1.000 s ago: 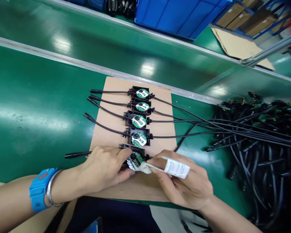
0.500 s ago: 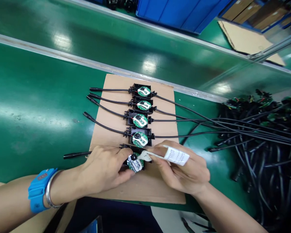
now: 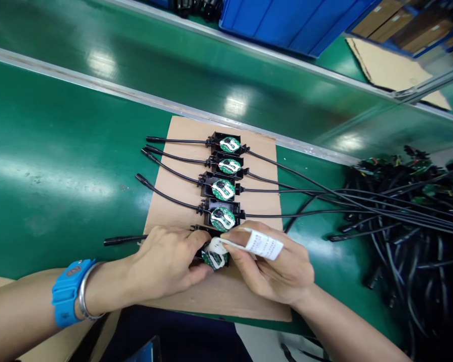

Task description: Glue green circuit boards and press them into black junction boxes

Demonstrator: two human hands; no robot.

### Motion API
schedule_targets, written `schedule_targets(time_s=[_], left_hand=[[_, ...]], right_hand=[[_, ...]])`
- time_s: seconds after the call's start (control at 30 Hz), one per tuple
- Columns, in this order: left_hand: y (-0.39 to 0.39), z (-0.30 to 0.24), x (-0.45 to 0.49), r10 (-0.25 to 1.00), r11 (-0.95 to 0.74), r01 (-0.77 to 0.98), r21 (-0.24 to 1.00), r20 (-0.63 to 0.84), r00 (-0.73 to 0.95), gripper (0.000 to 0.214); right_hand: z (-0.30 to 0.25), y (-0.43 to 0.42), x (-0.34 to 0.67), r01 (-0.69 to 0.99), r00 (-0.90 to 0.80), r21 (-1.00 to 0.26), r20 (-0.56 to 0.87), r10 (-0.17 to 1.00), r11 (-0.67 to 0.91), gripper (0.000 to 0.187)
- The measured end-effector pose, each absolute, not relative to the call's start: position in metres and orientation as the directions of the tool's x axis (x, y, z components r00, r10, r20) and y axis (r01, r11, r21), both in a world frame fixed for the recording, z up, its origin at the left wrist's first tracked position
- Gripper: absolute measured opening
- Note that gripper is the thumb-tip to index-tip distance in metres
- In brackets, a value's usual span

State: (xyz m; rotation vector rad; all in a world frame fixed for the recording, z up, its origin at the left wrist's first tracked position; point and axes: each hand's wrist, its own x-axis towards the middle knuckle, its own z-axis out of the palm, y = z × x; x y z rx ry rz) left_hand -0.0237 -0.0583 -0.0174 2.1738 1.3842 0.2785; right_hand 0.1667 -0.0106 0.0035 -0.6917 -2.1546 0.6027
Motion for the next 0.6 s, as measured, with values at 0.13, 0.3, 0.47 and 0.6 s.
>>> schedule_targets(time_s=[0.13, 0.3, 0.47, 0.6], left_hand=[[-0.058, -0.017, -0.024, 0.886, -0.311, 0.768, 0.560, -0.122, 0.448, 0.029], [-0.059, -0.019, -0.025, 0.888, -0.321, 0.756, 0.570, -0.097, 0.450, 0.030], [-0.060, -0.020, -0.025, 0.889, -0.330, 0.741, 0.584, -0.070, 0.452, 0.030], [-0.061, -0.019, -0.024, 0.885, -0.341, 0.722, 0.602, -0.053, 0.462, 0.031]], right_hand=[[0.001, -0.011, 0.172, 0.258, -0.558, -0.583, 0.561, 0.612, 0.770, 0.038], [0.003, -0.011, 0.171, 0.261, -0.570, -0.559, 0.569, 0.593, 0.787, 0.038], [0.006, -0.010, 0.178, 0.210, -0.629, -0.542, 0.562, 0.537, 0.814, 0.033], [0.007, -0.014, 0.191, 0.205, -0.703, -0.492, 0.527, 0.477, 0.846, 0.025]])
